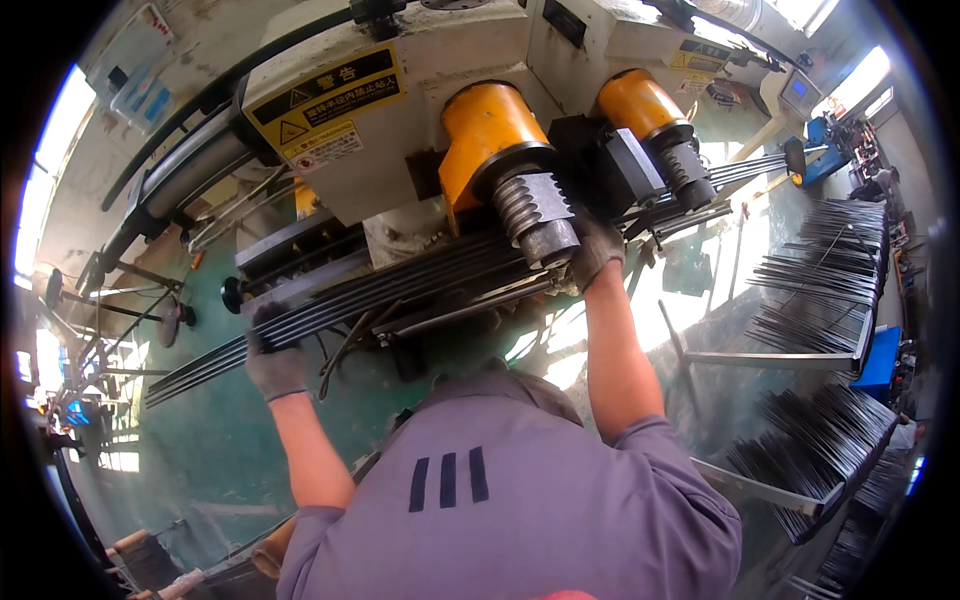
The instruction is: The person puts on work gloves and operates a metal bending machine in a factory. They repeatedly pick up bundles of long metal rods, feed them into the machine's rollers, and then remove the processed rods to place them on a nearby rack.
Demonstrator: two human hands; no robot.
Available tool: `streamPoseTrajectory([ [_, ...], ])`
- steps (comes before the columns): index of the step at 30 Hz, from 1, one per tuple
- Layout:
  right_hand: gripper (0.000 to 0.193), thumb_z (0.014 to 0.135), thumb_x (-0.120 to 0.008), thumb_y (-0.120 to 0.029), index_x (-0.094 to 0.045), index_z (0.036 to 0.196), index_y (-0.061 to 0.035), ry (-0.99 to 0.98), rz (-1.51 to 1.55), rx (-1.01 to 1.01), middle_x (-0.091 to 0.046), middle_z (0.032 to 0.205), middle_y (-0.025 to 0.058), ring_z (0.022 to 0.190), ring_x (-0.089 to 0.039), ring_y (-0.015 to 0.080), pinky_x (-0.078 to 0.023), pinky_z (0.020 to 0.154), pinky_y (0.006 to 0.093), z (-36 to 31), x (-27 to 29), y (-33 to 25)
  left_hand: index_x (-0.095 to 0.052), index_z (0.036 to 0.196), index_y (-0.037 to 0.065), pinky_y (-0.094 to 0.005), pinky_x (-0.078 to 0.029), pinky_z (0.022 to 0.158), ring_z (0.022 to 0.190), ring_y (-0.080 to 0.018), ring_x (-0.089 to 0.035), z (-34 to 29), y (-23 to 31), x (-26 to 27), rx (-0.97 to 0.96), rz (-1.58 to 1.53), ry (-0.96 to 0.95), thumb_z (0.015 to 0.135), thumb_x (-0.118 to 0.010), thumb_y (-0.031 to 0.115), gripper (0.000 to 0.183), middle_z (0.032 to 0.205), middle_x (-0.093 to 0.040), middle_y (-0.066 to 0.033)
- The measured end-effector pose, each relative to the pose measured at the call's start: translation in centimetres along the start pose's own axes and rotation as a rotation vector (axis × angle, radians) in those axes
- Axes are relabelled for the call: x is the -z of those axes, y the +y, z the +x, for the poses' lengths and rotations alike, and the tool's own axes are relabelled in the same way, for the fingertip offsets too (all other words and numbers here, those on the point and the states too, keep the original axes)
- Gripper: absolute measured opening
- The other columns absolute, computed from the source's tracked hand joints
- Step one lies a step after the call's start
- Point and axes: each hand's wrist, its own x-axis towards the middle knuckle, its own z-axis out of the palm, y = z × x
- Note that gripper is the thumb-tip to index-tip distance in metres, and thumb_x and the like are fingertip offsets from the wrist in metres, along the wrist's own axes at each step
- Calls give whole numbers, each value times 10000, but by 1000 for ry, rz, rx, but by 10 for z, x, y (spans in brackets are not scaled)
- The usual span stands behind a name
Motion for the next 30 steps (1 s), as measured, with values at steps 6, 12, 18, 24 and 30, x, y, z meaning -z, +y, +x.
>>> streamPoseTrajectory([
  [6,401,989,-534,-313,-597,1178,36,143,-258,-16,-651,1109,100,991,-617,221,-474,867,349,-29,-7,-8,-592,1166,-26,-480,-460,1052,1159,-332,-583,3,-17,-4,-78,96,93,1044,-421,220,323,1176,-639,-174],
  [12,505,981,-586,-395,-524,1286,3,-103,-727,345,-629,1161,112,986,-622,228,-526,847,362,-24,52,5,-584,1183,-17,-508,-427,1067,1178,-335,-563,-34,-88,-39,185,58,-96,1039,-431,281,365,1198,-624,-170],
  [18,535,971,-600,-417,-535,1277,16,-50,-469,92,-666,1082,156,907,-668,252,-566,828,369,-37,99,-2,-560,1208,-25,-509,-436,1070,1179,-327,-563,-20,-45,-22,-46,87,46,1041,-417,302,394,1209,-616,-165],
  [24,492,982,-595,-366,-529,1276,23,120,-249,-205,-665,1095,159,921,-661,259,-570,807,378,-43,111,9,-589,1169,-6,-457,-462,1037,1133,-299,-596,-33,-76,-37,5,138,-16,1037,-458,269,331,1143,-650,-138],
  [30,378,950,-599,-319,-600,1194,-30,-460,-1420,360,-677,1058,140,937,-658,272,-547,804,377,-44,92,33,-570,1220,-7,-465,-416,1077,1174,-310,-571,-47,-101,-50,125,113,-14,1021,-493,309,382,1194,-638,-143],
])
